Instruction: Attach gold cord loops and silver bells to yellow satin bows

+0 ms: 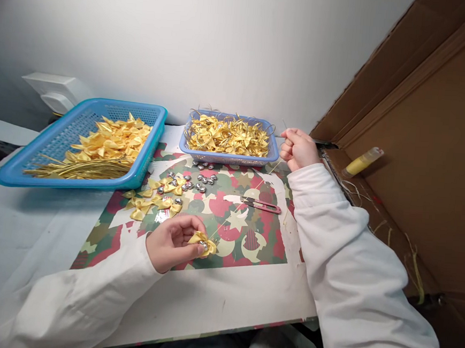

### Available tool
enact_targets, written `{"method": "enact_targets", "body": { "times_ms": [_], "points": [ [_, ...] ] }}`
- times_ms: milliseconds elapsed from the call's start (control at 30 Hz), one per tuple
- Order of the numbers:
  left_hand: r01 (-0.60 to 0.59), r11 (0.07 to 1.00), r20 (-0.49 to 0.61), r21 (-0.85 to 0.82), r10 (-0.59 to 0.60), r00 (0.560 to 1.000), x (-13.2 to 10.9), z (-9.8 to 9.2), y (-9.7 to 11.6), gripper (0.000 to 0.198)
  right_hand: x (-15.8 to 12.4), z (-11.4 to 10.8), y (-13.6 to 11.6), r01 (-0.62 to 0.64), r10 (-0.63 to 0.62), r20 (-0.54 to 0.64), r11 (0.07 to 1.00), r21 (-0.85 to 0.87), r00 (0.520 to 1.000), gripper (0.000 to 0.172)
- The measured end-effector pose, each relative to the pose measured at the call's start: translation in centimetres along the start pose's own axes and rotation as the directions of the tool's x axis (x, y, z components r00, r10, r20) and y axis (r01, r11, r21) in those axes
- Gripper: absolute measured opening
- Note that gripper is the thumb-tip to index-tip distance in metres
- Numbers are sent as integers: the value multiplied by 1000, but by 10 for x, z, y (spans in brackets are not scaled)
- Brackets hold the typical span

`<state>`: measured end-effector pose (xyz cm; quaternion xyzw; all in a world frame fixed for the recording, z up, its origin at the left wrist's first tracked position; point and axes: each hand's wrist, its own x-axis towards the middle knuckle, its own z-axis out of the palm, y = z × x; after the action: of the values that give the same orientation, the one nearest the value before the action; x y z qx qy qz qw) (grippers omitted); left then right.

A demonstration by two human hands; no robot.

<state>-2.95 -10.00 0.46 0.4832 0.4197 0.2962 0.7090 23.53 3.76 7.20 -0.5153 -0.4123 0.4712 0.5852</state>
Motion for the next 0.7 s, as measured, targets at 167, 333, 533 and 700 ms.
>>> {"method": "enact_targets", "body": {
  "times_ms": [167,333,533,700],
  "points": [
    [36,999,31,-7,-36,999,0,2,-2,23,1,-2,1,3,-3,2,1000,13,1000,30],
    [3,1000,10,18,-3,1000,-1,4,0,22,3,-2,4,-19,19,-24,999,33,1000,29],
    [-308,833,-23,460,358,934,-6,4,0,9,2,4,4,-59,61,-26,995,75,998,31],
    [-488,-25,409,872,585,701,4,-3,-17,20,-4,25,1,-135,129,72,987,90,989,30]
  ]
}}
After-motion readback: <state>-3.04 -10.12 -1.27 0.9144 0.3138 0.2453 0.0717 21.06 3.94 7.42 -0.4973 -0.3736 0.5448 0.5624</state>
